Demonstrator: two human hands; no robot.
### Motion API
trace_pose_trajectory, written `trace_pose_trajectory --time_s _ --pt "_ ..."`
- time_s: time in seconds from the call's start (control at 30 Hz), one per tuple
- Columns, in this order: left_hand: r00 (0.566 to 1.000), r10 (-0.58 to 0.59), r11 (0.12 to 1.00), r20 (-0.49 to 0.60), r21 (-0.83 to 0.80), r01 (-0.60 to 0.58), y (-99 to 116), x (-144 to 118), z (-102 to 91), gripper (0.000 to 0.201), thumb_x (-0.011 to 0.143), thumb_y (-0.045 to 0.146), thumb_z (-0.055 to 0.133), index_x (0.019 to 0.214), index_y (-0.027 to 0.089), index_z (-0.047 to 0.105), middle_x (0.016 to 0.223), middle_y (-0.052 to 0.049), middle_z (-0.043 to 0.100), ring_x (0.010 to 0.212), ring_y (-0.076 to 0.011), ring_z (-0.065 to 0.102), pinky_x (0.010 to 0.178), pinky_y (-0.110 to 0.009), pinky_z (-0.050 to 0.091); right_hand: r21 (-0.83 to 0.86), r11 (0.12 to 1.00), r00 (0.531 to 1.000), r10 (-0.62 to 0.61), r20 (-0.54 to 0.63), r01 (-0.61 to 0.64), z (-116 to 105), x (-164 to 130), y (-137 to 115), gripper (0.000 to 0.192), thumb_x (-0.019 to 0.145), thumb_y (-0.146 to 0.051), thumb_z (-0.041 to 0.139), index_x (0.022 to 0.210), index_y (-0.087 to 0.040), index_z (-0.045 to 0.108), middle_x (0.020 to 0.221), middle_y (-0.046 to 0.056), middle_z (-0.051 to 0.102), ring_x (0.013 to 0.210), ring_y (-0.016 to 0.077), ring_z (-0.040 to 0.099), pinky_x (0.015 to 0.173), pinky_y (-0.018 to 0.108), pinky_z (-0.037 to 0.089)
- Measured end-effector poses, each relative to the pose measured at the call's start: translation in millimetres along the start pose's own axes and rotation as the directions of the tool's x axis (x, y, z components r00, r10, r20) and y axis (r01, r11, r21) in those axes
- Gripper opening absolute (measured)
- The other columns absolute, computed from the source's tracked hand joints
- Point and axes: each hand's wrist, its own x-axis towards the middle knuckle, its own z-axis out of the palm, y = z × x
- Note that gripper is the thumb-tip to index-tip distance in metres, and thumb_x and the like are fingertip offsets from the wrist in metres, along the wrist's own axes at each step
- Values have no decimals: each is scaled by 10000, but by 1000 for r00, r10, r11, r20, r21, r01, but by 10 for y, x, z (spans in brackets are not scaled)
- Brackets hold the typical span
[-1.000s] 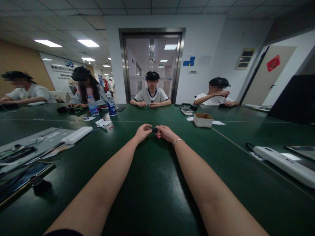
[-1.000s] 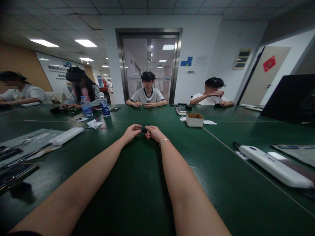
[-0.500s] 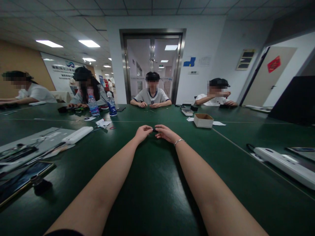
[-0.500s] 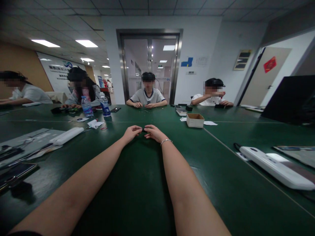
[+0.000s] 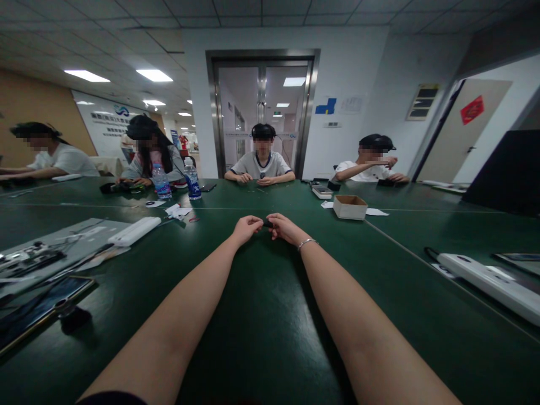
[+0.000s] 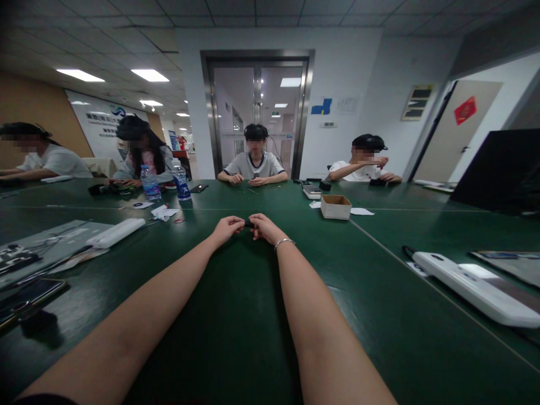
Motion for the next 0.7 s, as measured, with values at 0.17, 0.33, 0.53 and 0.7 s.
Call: trace_pose_trajectory --time_s 0.17,0.33,0.53,0.7 --pt "1000 -15 1000 -6 -18 15 -12 8 4 171 657 241 632 771 115 611 654 -31 611 621 -118 567 573 -228 426 67 997 998 29 53 -32 -18 -11 -11 260 804 -191 543 1024 -208 405 658 -28 542 470 109 576 450 219 496" --pt "1000 -24 1000 -6 -19 24 -24 13 9 161 659 234 628 763 112 611 629 -27 603 593 -112 555 562 -226 423 55 998 1000 17 26 -19 2 -43 -36 142 838 -128 458 973 -167 435 587 -28 527 400 91 523 418 209 480" --pt "999 -38 999 -5 -26 38 0 6 10 142 672 216 616 765 110 610 650 -34 610 605 -113 562 569 -228 426 41 998 998 52 25 -53 8 -35 -47 91 868 -206 456 938 -150 450 575 -6 546 385 97 514 381 206 462" --pt "998 -63 998 0 -20 63 28 -10 12 147 677 222 617 771 108 610 648 -36 610 617 -119 569 583 -232 432 26 999 999 42 0 -42 17 -24 -48 175 798 -96 527 943 -156 448 560 -34 531 366 85 493 367 191 451"
